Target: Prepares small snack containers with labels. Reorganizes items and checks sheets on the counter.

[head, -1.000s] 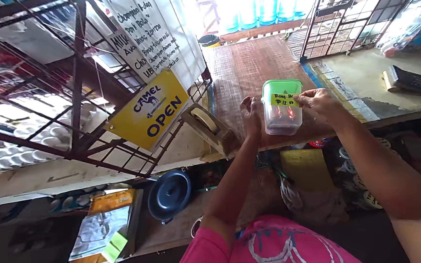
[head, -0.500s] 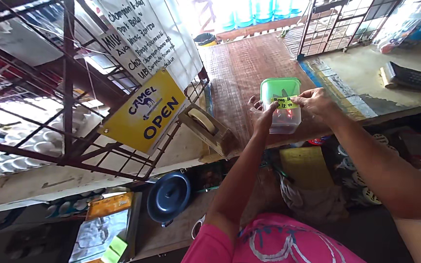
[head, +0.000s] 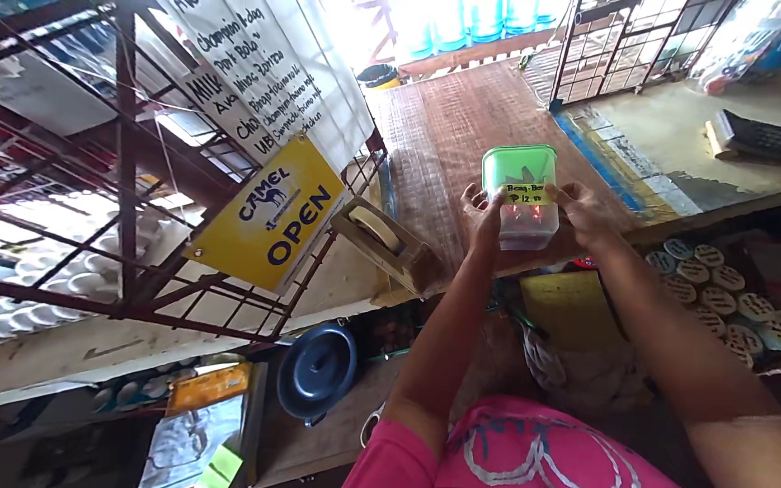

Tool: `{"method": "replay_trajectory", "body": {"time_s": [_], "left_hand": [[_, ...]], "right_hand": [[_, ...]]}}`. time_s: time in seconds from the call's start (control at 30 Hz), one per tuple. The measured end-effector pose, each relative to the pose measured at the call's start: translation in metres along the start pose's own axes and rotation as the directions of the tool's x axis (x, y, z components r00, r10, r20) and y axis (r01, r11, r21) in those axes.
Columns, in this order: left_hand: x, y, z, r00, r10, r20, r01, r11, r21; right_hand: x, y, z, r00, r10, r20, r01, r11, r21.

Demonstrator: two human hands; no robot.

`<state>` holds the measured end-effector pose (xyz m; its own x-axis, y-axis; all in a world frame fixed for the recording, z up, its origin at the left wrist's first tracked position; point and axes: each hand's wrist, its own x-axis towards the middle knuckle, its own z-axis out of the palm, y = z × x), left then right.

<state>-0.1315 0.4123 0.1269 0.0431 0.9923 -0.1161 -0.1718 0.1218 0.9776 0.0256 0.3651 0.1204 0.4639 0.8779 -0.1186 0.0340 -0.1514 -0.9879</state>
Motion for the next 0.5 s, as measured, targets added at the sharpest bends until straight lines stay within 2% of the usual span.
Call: {"method": "replay_trajectory", "body": {"time_s": [0.1,0.17,0.3,0.4,0.5], "left_hand": [[0.0,0.001,0.003,0.998,-0.056,-0.016,0.055,0.998,-0.037],[0.004,0.0,0.006,0.994,-0.105,-0.035,0.101,0.992,-0.08],[0.012,-0.003,0.006,0.979,-0.198,-0.05,0.192,0.976,-0.101],[0.015,-0.012,0.001,0.974,-0.214,-0.07,0.205,0.972,-0.116],[0.013,-0.004,0.002,0.985,-0.161,-0.057,0.154,0.983,-0.104]], "right_hand": [[0.001,0.028,0.02,0.998,0.053,-0.045,-0.031,0.925,0.379],[0.0,0.031,0.03,0.994,0.064,-0.088,-0.014,0.877,0.48],[-0.006,0.023,0.04,0.972,0.134,-0.195,-0.033,0.893,0.449],[-0.006,0.019,0.033,0.962,0.164,-0.218,-0.068,0.918,0.391],[-0.003,0.014,0.024,0.975,0.08,-0.206,-0.009,0.946,0.323]]}}
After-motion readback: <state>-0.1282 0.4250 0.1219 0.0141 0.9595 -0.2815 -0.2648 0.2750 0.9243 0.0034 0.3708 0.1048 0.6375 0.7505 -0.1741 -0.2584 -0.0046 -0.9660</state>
